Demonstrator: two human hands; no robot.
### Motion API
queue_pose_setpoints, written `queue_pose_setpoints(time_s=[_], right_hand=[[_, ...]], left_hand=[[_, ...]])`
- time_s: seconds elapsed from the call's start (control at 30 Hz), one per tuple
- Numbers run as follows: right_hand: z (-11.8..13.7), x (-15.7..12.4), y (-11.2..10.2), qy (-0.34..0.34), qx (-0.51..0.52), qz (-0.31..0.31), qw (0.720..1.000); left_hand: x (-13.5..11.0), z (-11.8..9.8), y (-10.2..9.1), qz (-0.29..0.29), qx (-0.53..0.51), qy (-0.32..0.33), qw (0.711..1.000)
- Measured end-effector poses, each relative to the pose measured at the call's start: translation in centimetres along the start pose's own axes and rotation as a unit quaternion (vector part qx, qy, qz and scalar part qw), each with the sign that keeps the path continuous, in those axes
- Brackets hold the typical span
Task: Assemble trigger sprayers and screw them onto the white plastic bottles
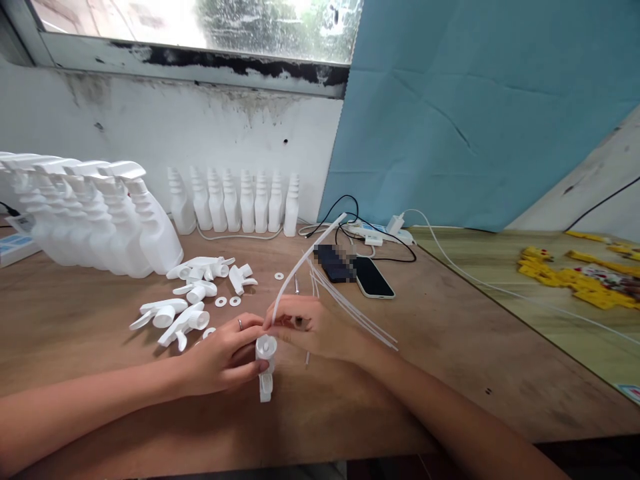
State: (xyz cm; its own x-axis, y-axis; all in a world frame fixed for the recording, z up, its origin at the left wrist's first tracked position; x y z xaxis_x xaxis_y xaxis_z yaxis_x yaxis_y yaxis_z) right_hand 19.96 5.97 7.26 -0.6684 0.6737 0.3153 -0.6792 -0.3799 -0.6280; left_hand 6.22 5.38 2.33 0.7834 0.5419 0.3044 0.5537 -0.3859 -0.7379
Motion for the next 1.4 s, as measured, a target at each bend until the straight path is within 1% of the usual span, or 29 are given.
queue_pose_setpoints(time_s=[0.07, 0.17, 0.37, 0.6, 0.7, 0.83, 0.97, 1.03, 1.1, 1.17, 1.23, 1.33, 1.4], right_hand=[[0.0, 0.1, 0.6, -0.008, -0.021, 0.021, 1.000], [-0.2, 0.0, 1.1, -0.005, -0.029, 0.019, 0.999], [-0.9, -0.1, 1.6, 0.045, -0.026, 0.013, 0.999], [-0.9, -0.1, 1.9, 0.022, -0.014, 0.019, 0.999], [-1.0, -0.2, 2.1, 0.018, -0.017, 0.022, 0.999], [-1.3, -0.4, 2.2, 0.049, -0.011, 0.027, 0.998], [-1.6, -0.4, 2.0, 0.068, -0.003, 0.008, 0.998], [-2.2, -0.5, 1.8, 0.091, 0.030, -0.011, 0.995], [-3.0, -0.5, 1.8, 0.120, 0.104, -0.016, 0.987], [-3.9, -0.6, 1.7, 0.136, 0.176, -0.018, 0.975], [-4.6, -0.6, 1.3, 0.140, 0.202, -0.034, 0.969], [-5.8, -0.8, 0.4, 0.164, 0.186, -0.072, 0.966], [-6.7, -1.0, -0.1, 0.191, 0.162, -0.088, 0.964]], left_hand=[[0.0, 0.0, 0.0, 0.005, -0.015, -0.001, 1.000], [0.1, 0.2, -0.1, 0.008, -0.029, -0.004, 1.000], [0.0, 0.2, -0.1, 0.003, -0.047, -0.016, 0.999], [0.0, 0.0, -0.1, 0.001, -0.061, -0.024, 0.998], [0.1, 0.0, -0.1, 0.002, -0.060, -0.026, 0.998], [0.2, 0.0, 0.1, 0.005, -0.050, -0.034, 0.998], [0.2, -0.1, 0.1, -0.002, -0.018, -0.032, 0.999], [0.2, -0.2, 0.0, -0.002, 0.009, -0.041, 0.999], [0.3, -0.3, -0.1, 0.007, 0.035, -0.051, 0.998], [0.4, -0.6, -0.4, 0.017, 0.056, -0.051, 0.997], [0.6, -0.8, -1.1, 0.019, 0.074, -0.049, 0.996], [1.4, -0.7, -2.9, 0.009, 0.116, -0.052, 0.992], [2.6, -0.2, -4.6, -0.005, 0.159, -0.056, 0.986]])
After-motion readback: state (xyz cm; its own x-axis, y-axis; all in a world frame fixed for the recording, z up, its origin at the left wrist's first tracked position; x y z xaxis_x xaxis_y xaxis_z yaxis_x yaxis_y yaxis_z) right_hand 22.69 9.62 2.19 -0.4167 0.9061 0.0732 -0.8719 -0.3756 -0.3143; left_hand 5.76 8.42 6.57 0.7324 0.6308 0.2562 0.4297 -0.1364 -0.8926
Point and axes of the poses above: each hand's wrist, its own x-axis towards the middle knuckle, its own y-axis out of the palm, z = x × y, the point moved 6 cm from there along x, towards the middle knuckle, and after that the axes turned 2 degrees about z, right-handed, at the moved point
